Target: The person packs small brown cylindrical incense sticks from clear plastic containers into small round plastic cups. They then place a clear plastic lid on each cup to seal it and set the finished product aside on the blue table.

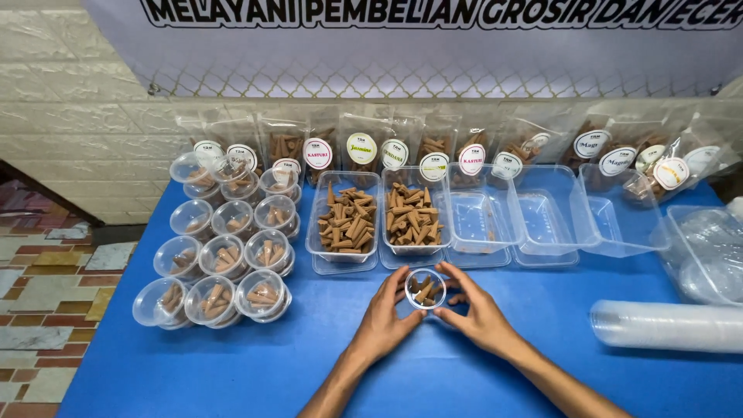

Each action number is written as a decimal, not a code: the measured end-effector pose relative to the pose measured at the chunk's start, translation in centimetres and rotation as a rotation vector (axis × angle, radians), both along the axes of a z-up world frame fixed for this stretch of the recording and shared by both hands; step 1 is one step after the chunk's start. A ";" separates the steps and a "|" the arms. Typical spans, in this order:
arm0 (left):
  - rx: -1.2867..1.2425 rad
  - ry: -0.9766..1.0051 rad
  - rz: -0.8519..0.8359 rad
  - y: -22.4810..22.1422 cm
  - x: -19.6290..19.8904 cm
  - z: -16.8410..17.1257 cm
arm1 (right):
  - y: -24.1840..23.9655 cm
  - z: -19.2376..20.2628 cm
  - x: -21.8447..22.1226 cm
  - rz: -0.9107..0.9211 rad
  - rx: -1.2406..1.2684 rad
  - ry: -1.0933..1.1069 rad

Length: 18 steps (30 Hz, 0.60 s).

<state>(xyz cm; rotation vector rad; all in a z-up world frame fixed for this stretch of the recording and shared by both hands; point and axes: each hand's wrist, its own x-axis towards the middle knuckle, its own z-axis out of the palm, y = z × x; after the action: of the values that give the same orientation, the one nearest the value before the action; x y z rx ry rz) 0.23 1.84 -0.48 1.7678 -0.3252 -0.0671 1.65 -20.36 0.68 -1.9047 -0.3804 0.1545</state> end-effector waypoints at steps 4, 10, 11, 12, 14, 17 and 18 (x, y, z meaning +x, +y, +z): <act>-0.027 -0.015 0.026 -0.1 -0.1 0.3 | 0.6 -0.2 0.3 -0.028 -0.066 0.009; -0.018 -0.025 0.028 -0.2 -0.3 1.3 | 0.5 -0.8 0.2 -0.046 -0.158 -0.090; -0.020 -0.016 0.027 -0.2 -0.3 1.6 | 0.5 -0.9 0.2 -0.045 -0.170 -0.109; -0.022 -0.007 0.027 -0.2 -0.4 1.8 | 0.5 -1.0 0.2 -0.045 -0.182 -0.128; -0.026 -0.025 0.027 -0.3 -0.2 1.5 | 0.4 -0.9 0.4 -0.044 -0.190 -0.141; -0.020 -0.022 0.028 -0.3 -0.3 1.8 | 0.4 -1.3 0.4 -0.046 -0.197 -0.153; -0.018 -0.005 0.033 -0.4 -0.4 2.0 | 0.3 -1.6 0.4 -0.046 -0.203 -0.158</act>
<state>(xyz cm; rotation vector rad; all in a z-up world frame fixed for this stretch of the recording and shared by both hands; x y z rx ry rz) -0.19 1.45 1.50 1.7552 -0.3000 -0.0359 2.05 -20.06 -0.90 -2.1318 -0.4405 0.0124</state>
